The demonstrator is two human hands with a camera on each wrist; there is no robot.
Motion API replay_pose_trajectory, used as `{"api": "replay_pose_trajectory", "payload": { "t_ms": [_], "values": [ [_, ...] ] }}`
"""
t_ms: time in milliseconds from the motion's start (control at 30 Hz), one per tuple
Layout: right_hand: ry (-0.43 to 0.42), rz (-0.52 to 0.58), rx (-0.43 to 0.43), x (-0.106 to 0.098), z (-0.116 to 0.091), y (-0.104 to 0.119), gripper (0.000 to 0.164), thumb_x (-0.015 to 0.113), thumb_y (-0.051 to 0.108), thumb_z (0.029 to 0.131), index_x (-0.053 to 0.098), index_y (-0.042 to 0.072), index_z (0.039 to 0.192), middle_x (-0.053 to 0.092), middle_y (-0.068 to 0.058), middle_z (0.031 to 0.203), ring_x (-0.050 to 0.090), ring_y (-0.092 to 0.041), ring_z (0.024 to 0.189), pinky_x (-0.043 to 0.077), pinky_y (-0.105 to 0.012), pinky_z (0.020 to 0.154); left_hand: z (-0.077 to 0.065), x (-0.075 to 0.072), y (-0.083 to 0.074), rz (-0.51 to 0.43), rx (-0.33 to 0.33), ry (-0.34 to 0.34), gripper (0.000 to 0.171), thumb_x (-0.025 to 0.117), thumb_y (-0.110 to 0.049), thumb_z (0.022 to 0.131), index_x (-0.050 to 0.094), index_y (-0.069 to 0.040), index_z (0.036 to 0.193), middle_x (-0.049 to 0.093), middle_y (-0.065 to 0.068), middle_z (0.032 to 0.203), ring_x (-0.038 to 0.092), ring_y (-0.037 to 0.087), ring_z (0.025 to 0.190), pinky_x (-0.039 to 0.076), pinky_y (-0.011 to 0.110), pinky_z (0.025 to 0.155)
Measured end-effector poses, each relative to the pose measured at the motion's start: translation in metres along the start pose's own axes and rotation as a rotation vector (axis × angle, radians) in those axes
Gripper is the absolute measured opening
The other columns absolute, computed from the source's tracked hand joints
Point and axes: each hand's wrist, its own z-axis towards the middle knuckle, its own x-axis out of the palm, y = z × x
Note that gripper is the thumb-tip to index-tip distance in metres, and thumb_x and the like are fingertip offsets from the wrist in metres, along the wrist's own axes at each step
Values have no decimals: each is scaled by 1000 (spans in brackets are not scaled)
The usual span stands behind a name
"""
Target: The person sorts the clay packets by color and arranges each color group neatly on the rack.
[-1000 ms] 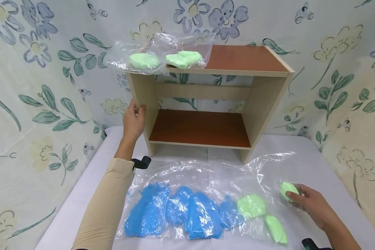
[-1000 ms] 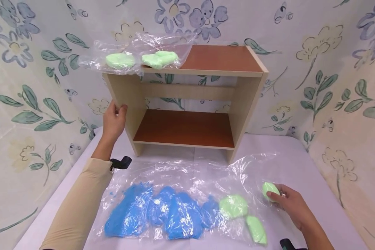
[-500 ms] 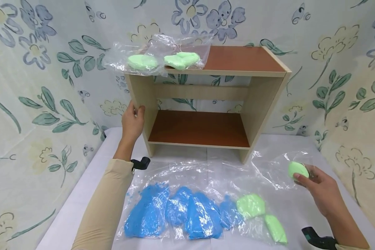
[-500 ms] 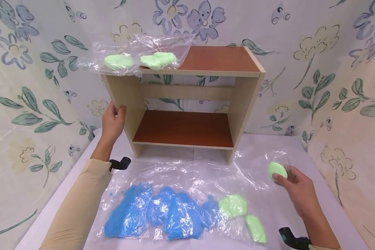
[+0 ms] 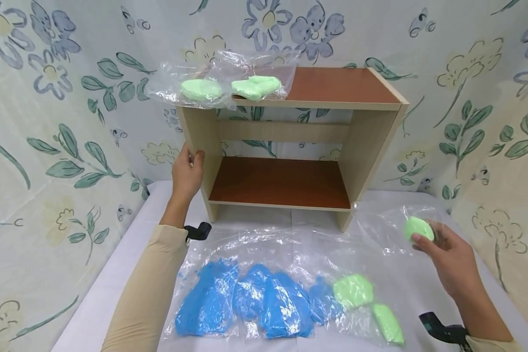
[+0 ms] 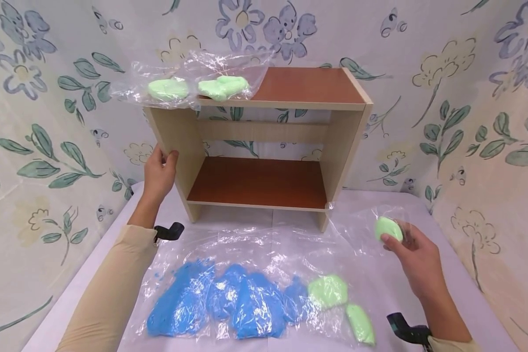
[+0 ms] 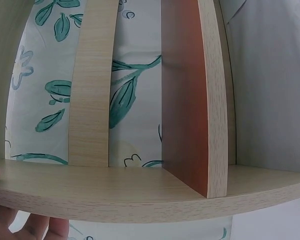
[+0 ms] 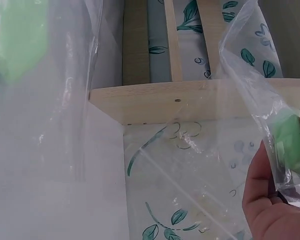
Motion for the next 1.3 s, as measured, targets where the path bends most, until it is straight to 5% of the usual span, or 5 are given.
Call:
{"api": "replay_pose_trajectory", "payload": {
  "t_ms": [333, 633, 967, 1300],
  "values": [
    [-126, 45, -72, -16, 17, 41, 46, 64, 28, 96, 51, 18, 140, 51, 30, 106, 54, 18, 92, 44, 6, 74, -1, 1, 2, 4, -19, 5, 46, 43, -33, 105, 41, -21, 149, 50, 11, 151, 54, 35, 134, 53, 53, 102],
    [-175, 774, -190, -37, 57, 97, 47, 72, 8, 88, 57, 9, 132, 58, 3, 120, 59, -8, 104, 56, -9, 79, 0, 1, 1, 13, -22, 7, 46, 42, -34, 105, 41, -20, 149, 52, 13, 148, 58, 36, 127, 56, 54, 96],
    [-232, 994, -223, -67, 104, 173, 49, 77, 7, 84, 60, 10, 129, 54, -1, 127, 56, -14, 109, 60, -16, 78, 0, 0, 0, 6, -17, 5, 47, 42, -34, 104, 40, -21, 150, 51, 13, 149, 57, 37, 130, 56, 55, 97],
    [-273, 1146, -77, -80, 131, 192, 50, 67, 3, 91, 53, 21, 136, 46, 7, 139, 49, -13, 128, 59, -21, 87, -1, 1, 3, 17, 22, -18, 44, 43, -29, 104, 45, -16, 146, 54, 15, 147, 55, 37, 131, 55, 56, 98]
  ]
}}
